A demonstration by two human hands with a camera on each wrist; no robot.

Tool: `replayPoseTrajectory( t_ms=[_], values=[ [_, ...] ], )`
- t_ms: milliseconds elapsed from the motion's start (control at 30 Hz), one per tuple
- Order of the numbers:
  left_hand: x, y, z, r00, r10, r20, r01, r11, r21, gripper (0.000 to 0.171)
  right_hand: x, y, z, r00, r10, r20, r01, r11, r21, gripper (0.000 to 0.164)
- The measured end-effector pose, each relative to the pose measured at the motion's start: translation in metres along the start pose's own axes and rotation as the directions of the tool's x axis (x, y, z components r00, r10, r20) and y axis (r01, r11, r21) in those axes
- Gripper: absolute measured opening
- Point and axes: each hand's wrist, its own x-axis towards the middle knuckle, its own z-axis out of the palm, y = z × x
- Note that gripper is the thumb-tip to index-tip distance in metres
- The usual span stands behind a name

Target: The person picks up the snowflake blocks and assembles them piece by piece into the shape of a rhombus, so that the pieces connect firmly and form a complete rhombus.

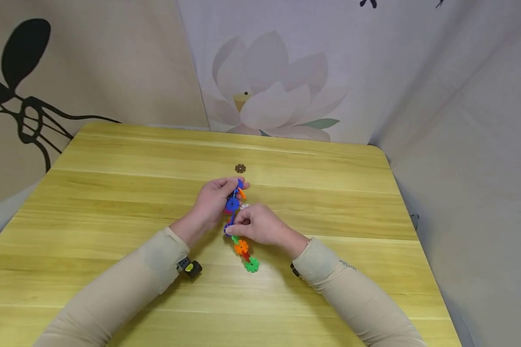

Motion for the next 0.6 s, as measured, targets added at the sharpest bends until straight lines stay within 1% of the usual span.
replayPoseTrajectory(
  t_ms=[100, 300, 400, 500, 600],
  values=[
    [-0.0007, -0.0011, 0.0015, 1.0, 0.012, 0.009, -0.012, 1.0, -0.003, 0.039, 0.0002, 0.0003, 0.0002, 1.0, -0.006, 0.003, 0.006, 1.0, 0.0, 0.022],
    [-0.0027, -0.0034, 0.0028, 0.999, 0.038, 0.015, -0.038, 0.999, -0.005, 0.039, -0.0005, 0.0022, 0.0008, 1.0, -0.001, -0.016, 0.002, 0.999, 0.044, 0.022],
    [-0.0044, -0.0036, 0.0047, 0.998, 0.051, 0.026, -0.05, 0.998, -0.047, 0.037, -0.0006, 0.0031, 0.0015, 0.999, -0.013, -0.029, 0.014, 0.998, 0.055, 0.021],
    [-0.0065, -0.0036, 0.007, 0.998, 0.053, 0.04, -0.049, 0.994, -0.095, 0.035, -0.0006, 0.0024, 0.0022, 0.999, -0.023, -0.04, 0.025, 0.998, 0.056, 0.02],
    [-0.007, -0.0038, 0.0087, 0.998, 0.051, 0.035, -0.046, 0.991, -0.128, 0.035, -0.0011, 0.0005, 0.0025, 0.998, -0.029, -0.055, 0.032, 0.998, 0.051, 0.018]
  ],
)
